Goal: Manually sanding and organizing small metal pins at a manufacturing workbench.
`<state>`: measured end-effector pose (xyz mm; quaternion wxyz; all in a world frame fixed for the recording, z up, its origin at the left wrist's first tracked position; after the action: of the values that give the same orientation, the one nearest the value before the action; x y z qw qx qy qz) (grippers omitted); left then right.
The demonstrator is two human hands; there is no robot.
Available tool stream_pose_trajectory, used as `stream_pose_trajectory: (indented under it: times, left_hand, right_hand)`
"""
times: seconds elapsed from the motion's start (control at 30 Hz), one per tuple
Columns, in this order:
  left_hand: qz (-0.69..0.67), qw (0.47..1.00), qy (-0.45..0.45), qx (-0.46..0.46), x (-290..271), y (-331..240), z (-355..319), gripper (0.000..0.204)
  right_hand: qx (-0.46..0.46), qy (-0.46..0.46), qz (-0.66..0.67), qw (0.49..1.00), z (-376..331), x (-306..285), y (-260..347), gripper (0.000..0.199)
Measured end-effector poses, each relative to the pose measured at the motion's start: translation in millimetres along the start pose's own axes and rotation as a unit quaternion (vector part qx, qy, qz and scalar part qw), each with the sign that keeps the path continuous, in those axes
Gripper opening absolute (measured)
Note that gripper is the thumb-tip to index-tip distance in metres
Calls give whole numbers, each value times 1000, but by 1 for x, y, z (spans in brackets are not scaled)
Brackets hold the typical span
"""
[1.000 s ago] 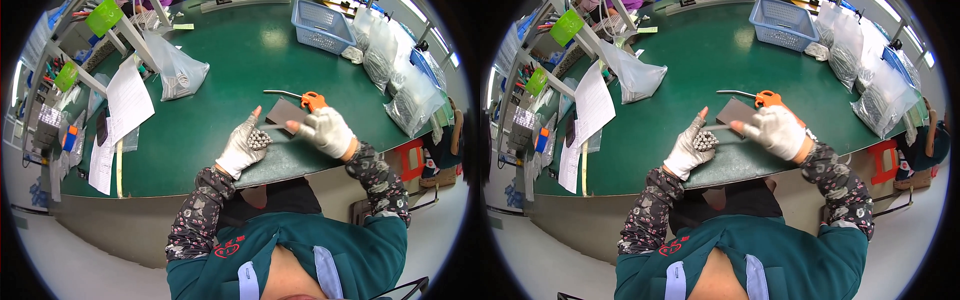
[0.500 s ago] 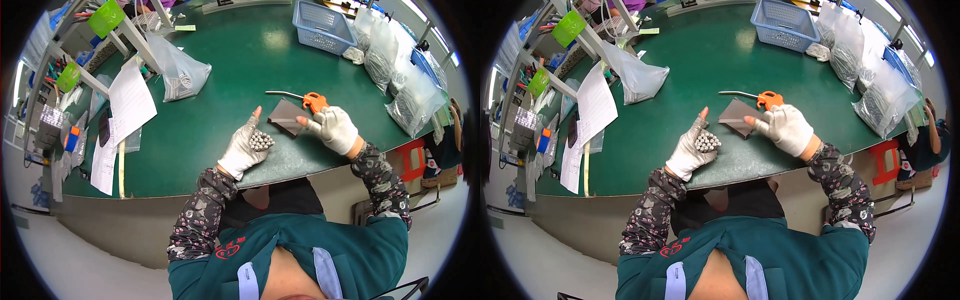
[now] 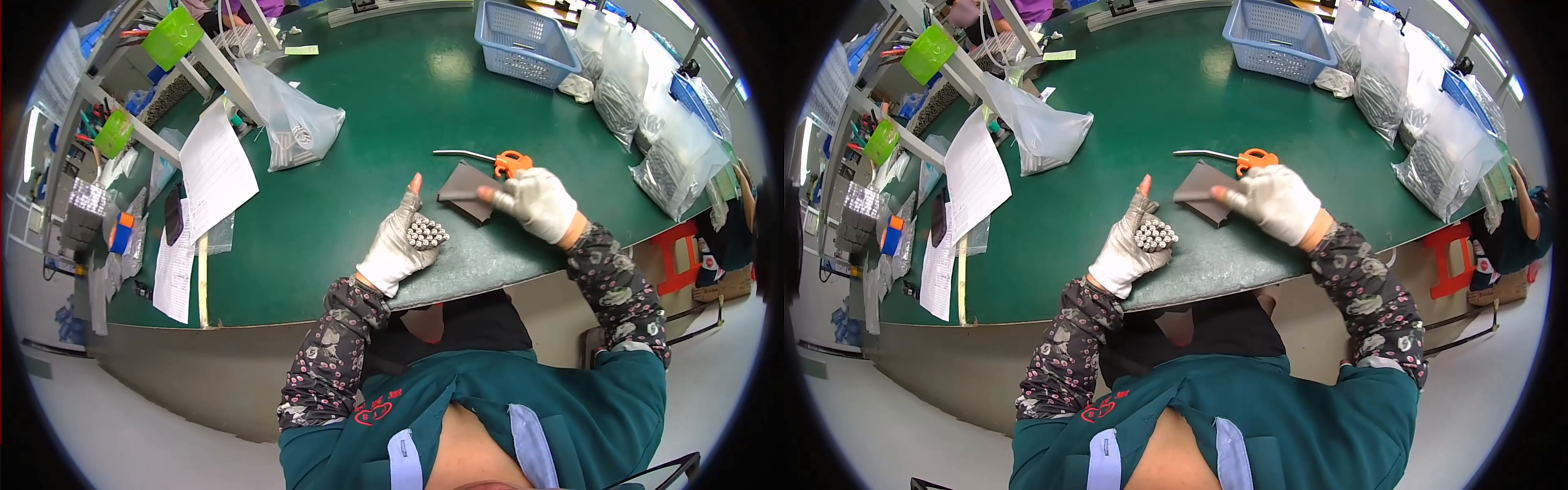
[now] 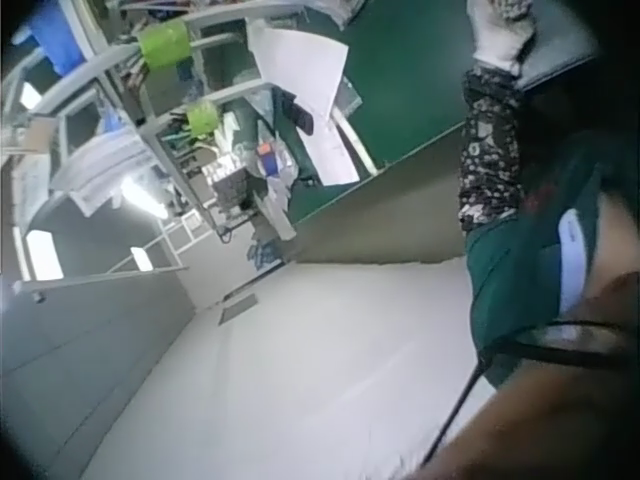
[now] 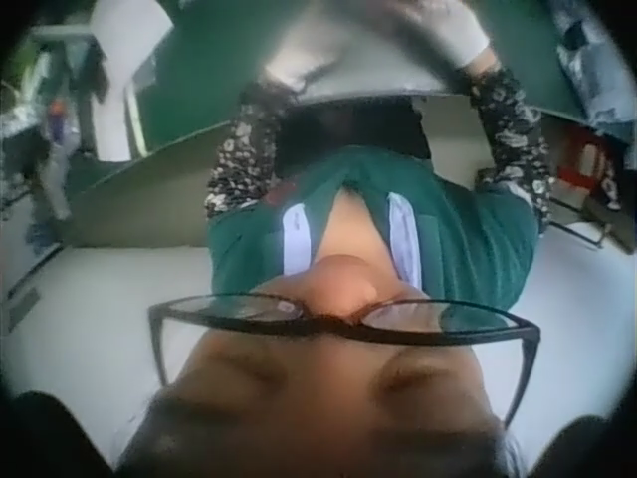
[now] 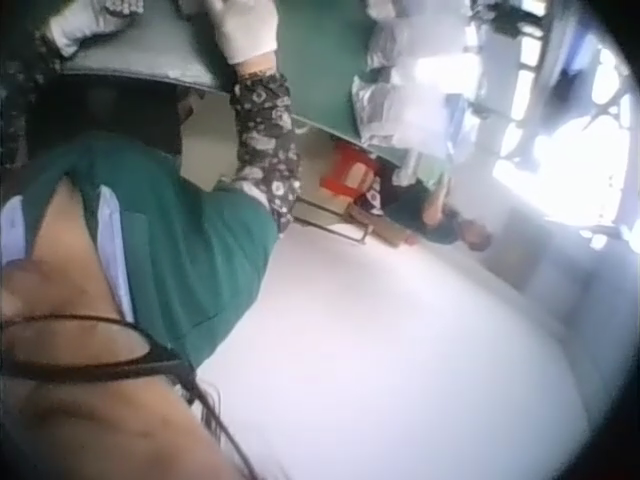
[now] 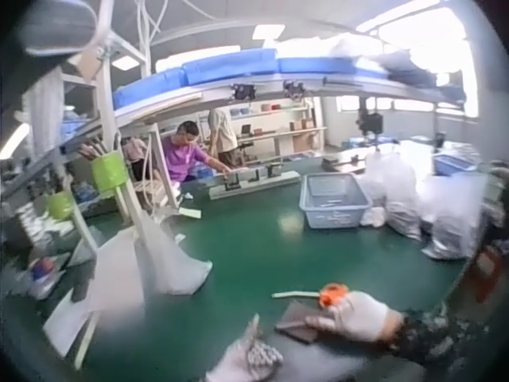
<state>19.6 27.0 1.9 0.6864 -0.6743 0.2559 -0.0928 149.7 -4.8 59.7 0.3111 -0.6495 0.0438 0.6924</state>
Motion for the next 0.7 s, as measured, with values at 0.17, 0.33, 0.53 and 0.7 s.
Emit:
stream_pose_trajectory:
  times: [0.17, 0.33, 0.53, 0.7]
  left_hand:
    - [50, 998, -8, 29, 0, 1, 0, 100]
    - [6, 1000, 9, 25, -1, -5, -2, 96]
    - [-99, 995, 6, 4, -2, 3, 6, 89]
    - [0, 1000, 9, 18, 2, 0, 0, 91]
  right_hand:
    - [-60, -70, 8, 996, 18, -9, 33, 50]
    - [199, -111, -55, 972, -46, -33, -45, 37]
    - [425, 1, -113, 898, -94, -27, -85, 40]
    - [276, -118, 401, 866, 22, 3, -4, 46]
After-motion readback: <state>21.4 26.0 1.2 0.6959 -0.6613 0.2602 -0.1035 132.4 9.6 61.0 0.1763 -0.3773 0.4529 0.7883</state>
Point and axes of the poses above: each hand's wrist, its own z-axis towards the middle knuckle, its own x-axis out of the palm, y = z × x, the point moved 10 cm from there along z, towards the middle knuckle, and after that the axes turned 15 degrees about -x, right-handed, at the moved point
